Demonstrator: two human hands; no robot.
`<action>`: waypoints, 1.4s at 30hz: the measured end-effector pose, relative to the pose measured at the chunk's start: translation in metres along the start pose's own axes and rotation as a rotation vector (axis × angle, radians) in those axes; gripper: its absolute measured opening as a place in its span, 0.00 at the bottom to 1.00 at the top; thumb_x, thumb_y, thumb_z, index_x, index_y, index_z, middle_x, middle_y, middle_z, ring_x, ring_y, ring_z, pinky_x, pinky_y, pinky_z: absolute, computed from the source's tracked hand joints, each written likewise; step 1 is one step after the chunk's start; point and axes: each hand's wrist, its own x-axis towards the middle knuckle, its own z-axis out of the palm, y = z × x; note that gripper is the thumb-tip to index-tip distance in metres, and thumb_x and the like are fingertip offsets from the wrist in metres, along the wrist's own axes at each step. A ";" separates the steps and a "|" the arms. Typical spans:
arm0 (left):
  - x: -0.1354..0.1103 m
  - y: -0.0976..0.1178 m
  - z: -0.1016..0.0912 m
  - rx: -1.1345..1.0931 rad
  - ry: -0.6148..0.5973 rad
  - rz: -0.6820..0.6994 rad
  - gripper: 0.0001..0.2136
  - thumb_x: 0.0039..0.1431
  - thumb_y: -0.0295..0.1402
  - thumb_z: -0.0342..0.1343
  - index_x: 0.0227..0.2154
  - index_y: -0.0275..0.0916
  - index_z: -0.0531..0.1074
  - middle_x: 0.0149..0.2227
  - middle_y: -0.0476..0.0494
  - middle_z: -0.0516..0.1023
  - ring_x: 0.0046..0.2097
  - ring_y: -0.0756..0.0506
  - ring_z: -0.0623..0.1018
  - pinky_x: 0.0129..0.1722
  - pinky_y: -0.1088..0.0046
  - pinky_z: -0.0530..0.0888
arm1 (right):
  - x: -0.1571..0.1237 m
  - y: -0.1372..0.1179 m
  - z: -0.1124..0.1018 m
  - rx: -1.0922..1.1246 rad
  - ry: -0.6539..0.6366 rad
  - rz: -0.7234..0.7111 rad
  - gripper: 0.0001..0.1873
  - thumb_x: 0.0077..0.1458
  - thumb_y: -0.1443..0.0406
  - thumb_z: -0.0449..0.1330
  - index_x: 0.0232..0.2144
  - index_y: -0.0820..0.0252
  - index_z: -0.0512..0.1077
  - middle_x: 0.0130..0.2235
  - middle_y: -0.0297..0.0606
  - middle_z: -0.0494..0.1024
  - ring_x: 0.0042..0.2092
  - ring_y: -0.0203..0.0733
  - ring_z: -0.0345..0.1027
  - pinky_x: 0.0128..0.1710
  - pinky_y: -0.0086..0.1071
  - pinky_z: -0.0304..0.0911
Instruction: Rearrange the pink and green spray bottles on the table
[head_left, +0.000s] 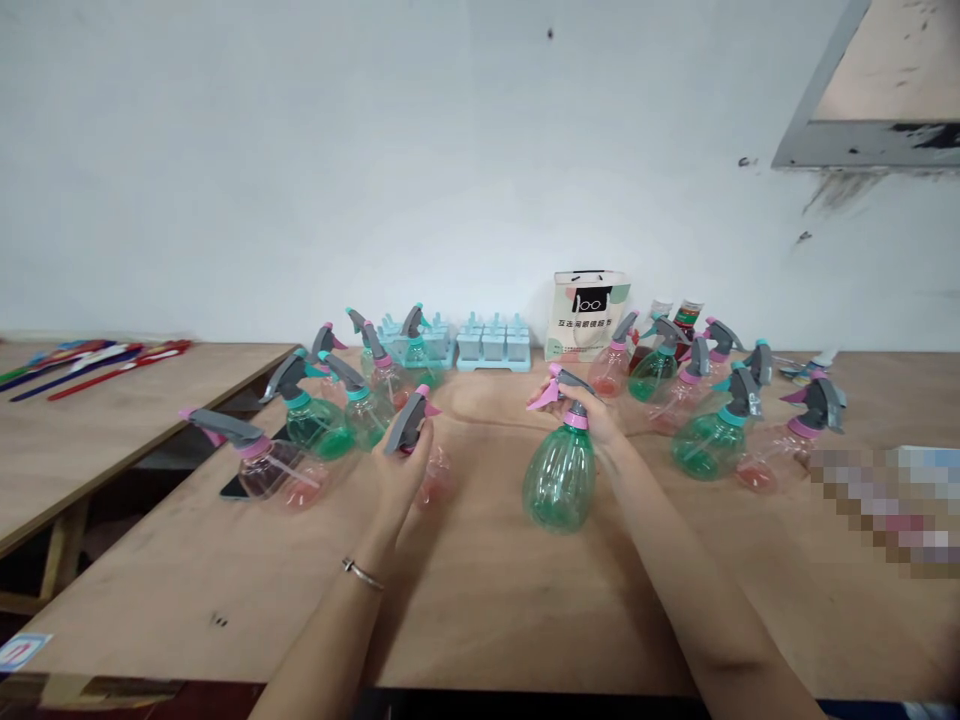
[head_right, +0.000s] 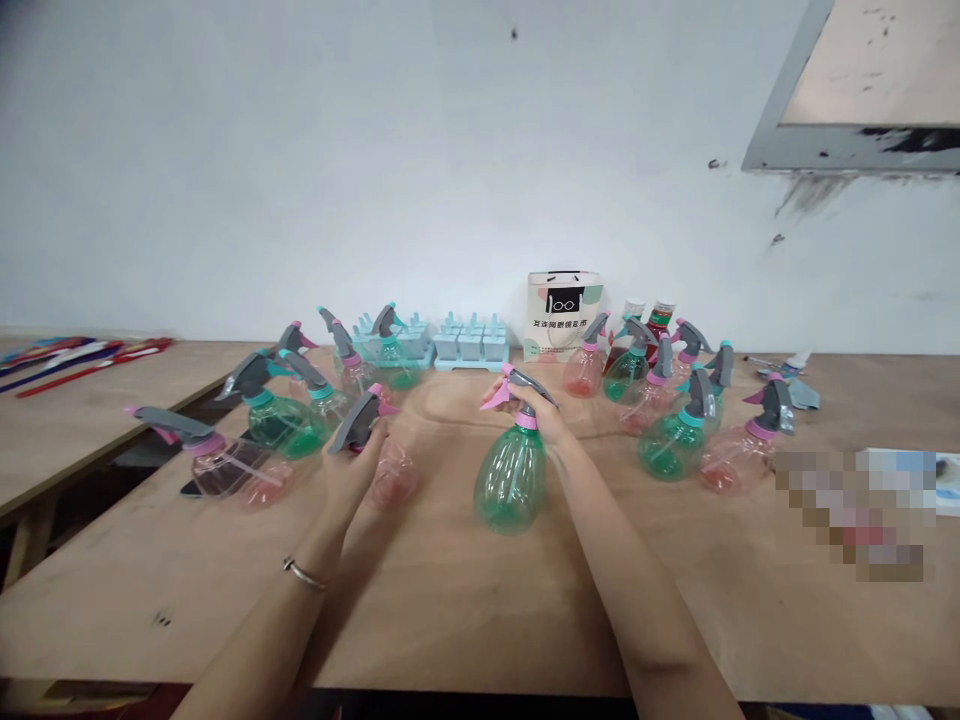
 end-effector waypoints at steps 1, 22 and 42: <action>-0.001 0.000 0.001 0.009 -0.003 -0.024 0.14 0.53 0.41 0.61 0.38 0.37 0.79 0.26 0.50 0.76 0.29 0.48 0.75 0.32 0.73 0.72 | 0.000 0.001 0.000 0.001 0.003 -0.007 0.15 0.42 0.53 0.66 0.27 0.56 0.72 0.28 0.38 0.80 0.42 0.51 0.78 0.40 0.40 0.72; -0.020 -0.028 0.022 0.001 -0.296 0.029 0.16 0.59 0.45 0.58 0.39 0.37 0.77 0.37 0.41 0.82 0.41 0.41 0.81 0.43 0.65 0.74 | 0.007 0.022 -0.008 -0.034 0.118 -0.019 0.17 0.41 0.52 0.67 0.28 0.56 0.74 0.25 0.35 0.78 0.32 0.45 0.76 0.34 0.35 0.69; -0.019 -0.026 0.022 -0.025 -0.277 0.027 0.14 0.56 0.44 0.59 0.36 0.38 0.77 0.38 0.40 0.82 0.43 0.40 0.80 0.46 0.63 0.74 | 0.008 0.026 -0.014 -0.070 0.120 0.012 0.18 0.41 0.50 0.68 0.26 0.58 0.74 0.22 0.33 0.77 0.27 0.41 0.73 0.33 0.34 0.68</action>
